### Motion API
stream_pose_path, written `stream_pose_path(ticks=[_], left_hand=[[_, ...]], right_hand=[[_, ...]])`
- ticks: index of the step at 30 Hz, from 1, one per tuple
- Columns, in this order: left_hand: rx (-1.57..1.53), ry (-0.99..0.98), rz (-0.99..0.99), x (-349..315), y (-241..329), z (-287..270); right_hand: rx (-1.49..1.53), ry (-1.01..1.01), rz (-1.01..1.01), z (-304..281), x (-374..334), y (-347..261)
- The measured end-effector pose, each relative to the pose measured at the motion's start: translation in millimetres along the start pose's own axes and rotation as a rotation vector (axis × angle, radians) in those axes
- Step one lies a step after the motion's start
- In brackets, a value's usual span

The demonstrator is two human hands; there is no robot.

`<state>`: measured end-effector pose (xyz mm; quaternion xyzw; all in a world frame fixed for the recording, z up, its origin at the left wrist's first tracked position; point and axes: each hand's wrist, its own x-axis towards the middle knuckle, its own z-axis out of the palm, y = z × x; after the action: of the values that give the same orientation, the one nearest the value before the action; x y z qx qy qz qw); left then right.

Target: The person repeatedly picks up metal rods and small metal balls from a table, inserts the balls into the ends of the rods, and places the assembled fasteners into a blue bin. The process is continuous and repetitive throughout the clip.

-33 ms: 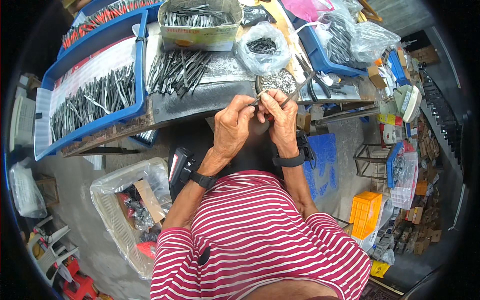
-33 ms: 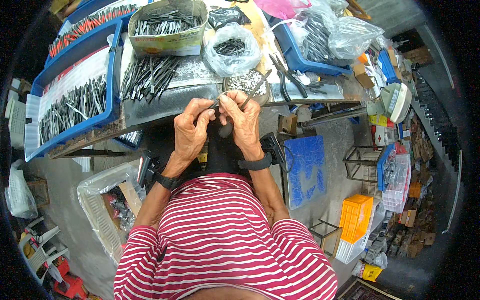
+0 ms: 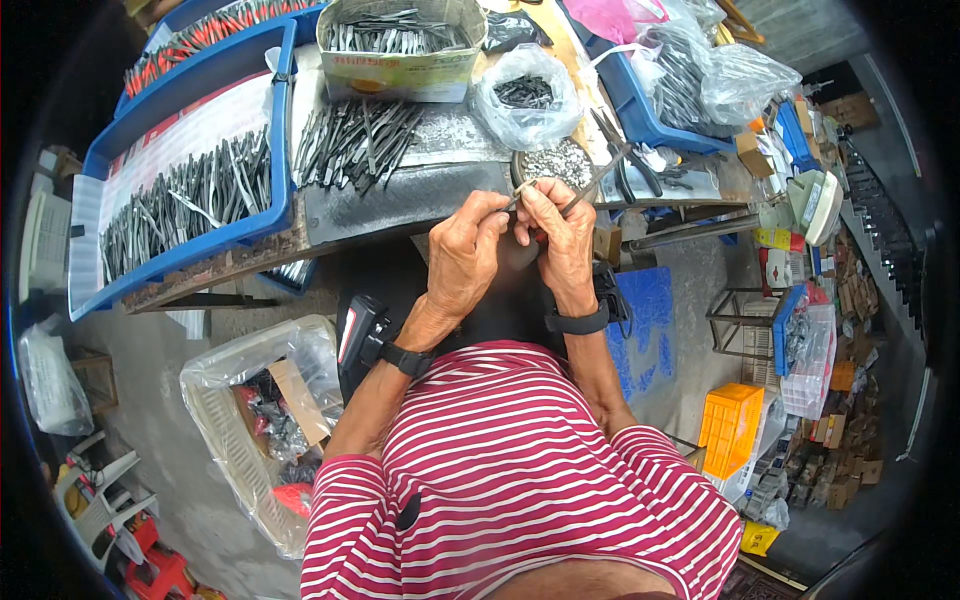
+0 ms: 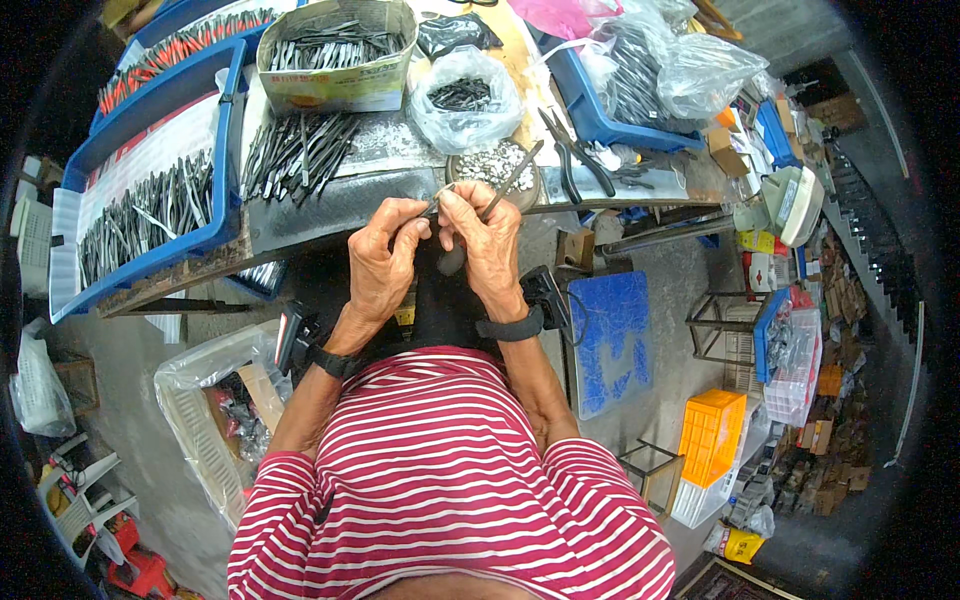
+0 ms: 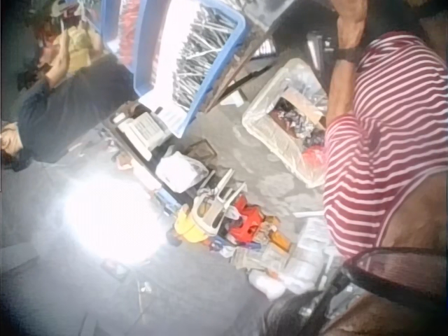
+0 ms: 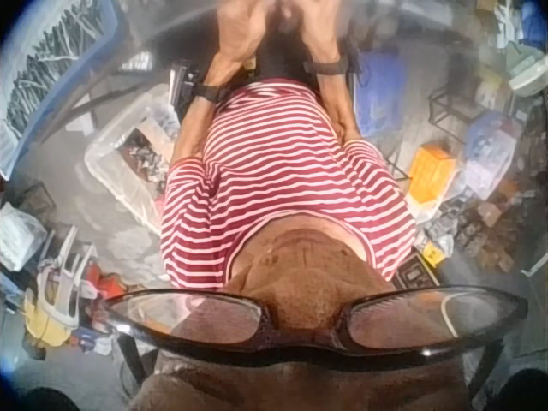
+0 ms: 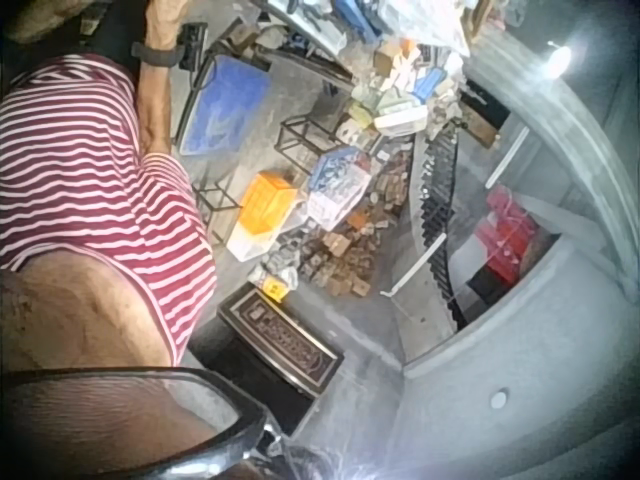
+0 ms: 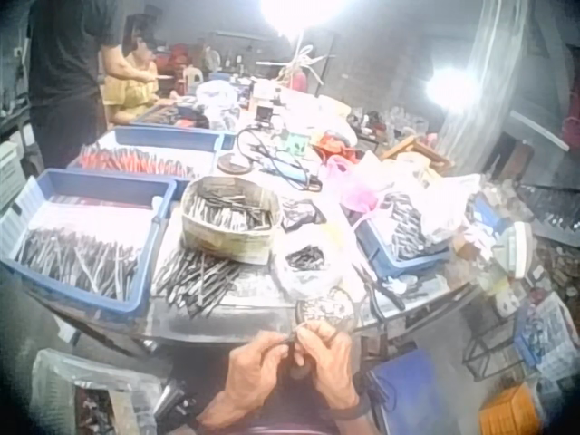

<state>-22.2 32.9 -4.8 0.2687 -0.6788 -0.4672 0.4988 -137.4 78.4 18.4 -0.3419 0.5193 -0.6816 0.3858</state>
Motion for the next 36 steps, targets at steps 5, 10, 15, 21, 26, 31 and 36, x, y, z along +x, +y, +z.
stream_pose_path(ticks=[5,10,15,21,26,31,36], left_hand=[[0.017,0.028,0.041,0,-5,-1],[-0.334,0.007,-0.173,3,-5,-6],[-0.713,0.044,-0.274,12,-6,-15],[-0.861,0.099,-0.191,26,-13,-33],[-0.890,0.104,-0.169,30,-19,-36],[-0.979,0.045,-0.165,28,-25,-22],[-0.998,0.023,-0.156,24,-29,-20]], right_hand=[[-0.124,0.019,-0.047,7,-2,-3],[-0.172,-0.019,-0.076,15,-1,-11],[0.094,0.002,0.086,14,2,-16],[0.673,0.037,0.326,-17,21,-27],[0.908,-0.105,0.374,-20,23,-35],[0.478,-0.188,0.072,0,27,-52],[0.137,-0.235,-0.321,27,32,-74]])
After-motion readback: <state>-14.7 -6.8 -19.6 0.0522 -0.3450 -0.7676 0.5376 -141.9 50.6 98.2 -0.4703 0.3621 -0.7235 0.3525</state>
